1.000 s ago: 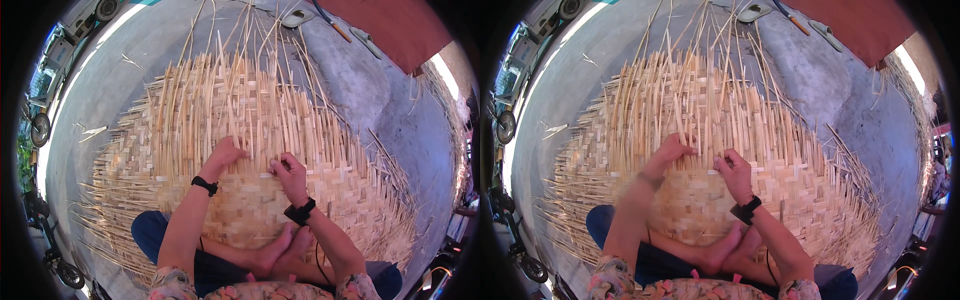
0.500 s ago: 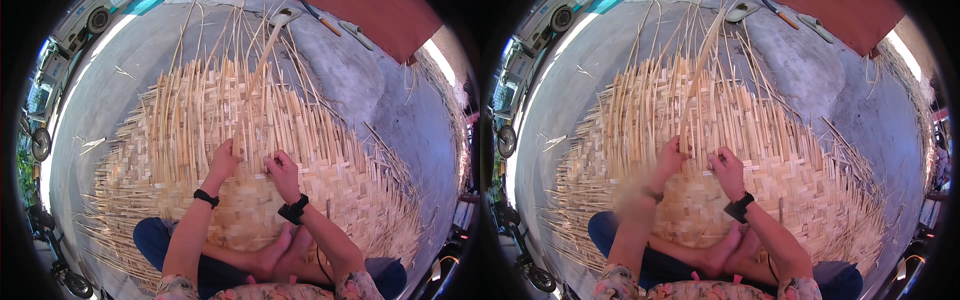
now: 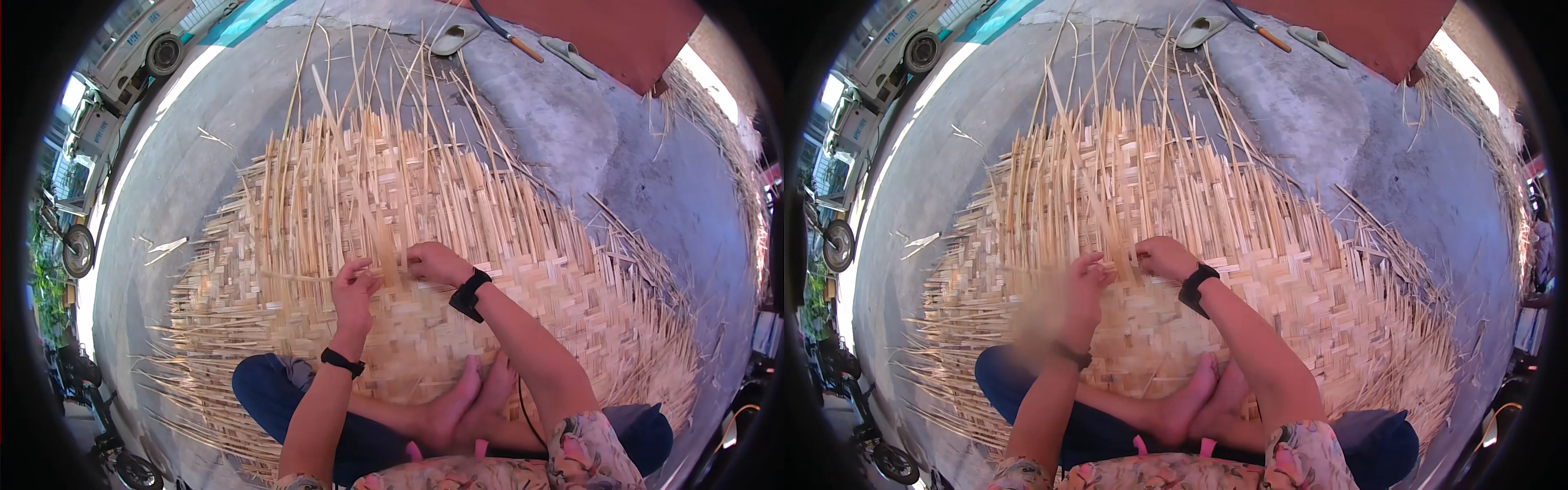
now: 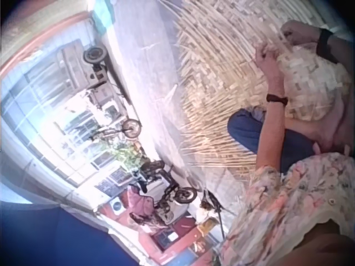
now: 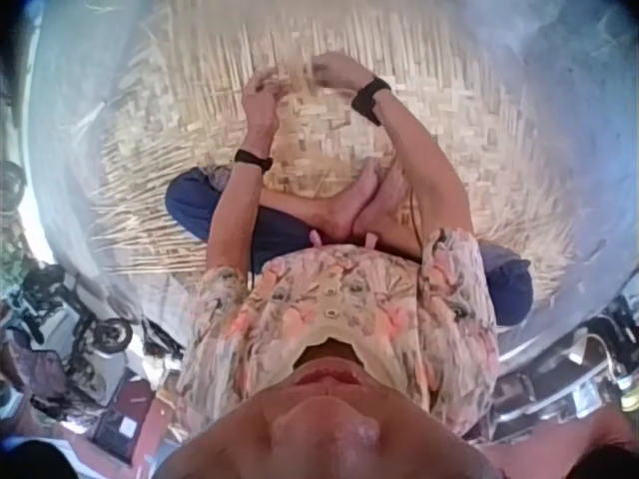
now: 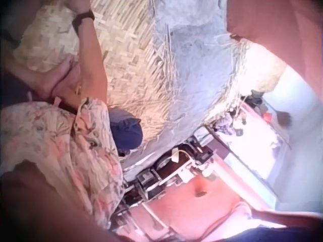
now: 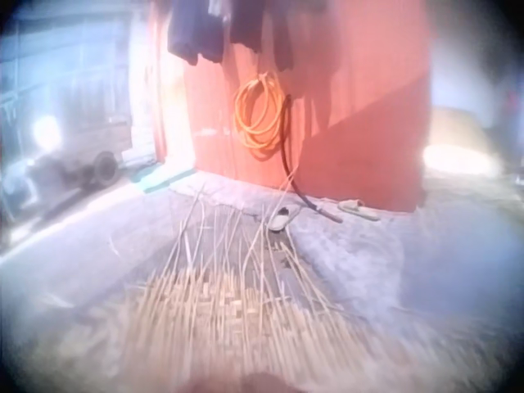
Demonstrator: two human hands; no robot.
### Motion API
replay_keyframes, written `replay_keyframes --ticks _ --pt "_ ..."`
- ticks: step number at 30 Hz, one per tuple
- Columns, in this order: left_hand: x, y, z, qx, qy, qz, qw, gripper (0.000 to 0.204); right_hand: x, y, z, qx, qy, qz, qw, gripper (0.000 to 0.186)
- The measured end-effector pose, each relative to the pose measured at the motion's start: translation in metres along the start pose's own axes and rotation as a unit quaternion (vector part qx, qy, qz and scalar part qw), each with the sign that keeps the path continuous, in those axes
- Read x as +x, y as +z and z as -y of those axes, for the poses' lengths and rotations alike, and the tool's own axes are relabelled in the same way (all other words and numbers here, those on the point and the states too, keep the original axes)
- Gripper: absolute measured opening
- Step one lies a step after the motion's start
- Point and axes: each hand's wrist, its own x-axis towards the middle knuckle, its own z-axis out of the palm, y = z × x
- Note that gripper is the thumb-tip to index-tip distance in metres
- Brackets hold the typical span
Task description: Weaving a mat using bamboo or straw strips.
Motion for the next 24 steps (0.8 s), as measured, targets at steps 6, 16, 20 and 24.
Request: replay_keyframes --ticks 6,16,20,24 --pt "0.000 -0.003 0.028 0.010 0.025 -0.116 0.993 0.017 -0.039 0.023 -0.013 -0.032 -0.052 -0.330 0.942 0.030" --pt "-0.068 -0.145 -0.163 0.462 -0.027 0.225 0.857 0.024 -0.057 0.064 0.010 -0.369 -0.143 -0.257 0.881 0.023" --pt "-0.084 -0.231 -0.215 0.674 0.139 0.089 0.720 0.022 -0.009 0.077 0.061 -0.228 -0.160 -0.191 0.941 0.024" --pt "-0.059 -0.255 -0.180 0.717 0.107 0.165 0.669 0.019 0.031 0.101 0.070 -0.261 -0.186 -0.206 0.925 0.023"
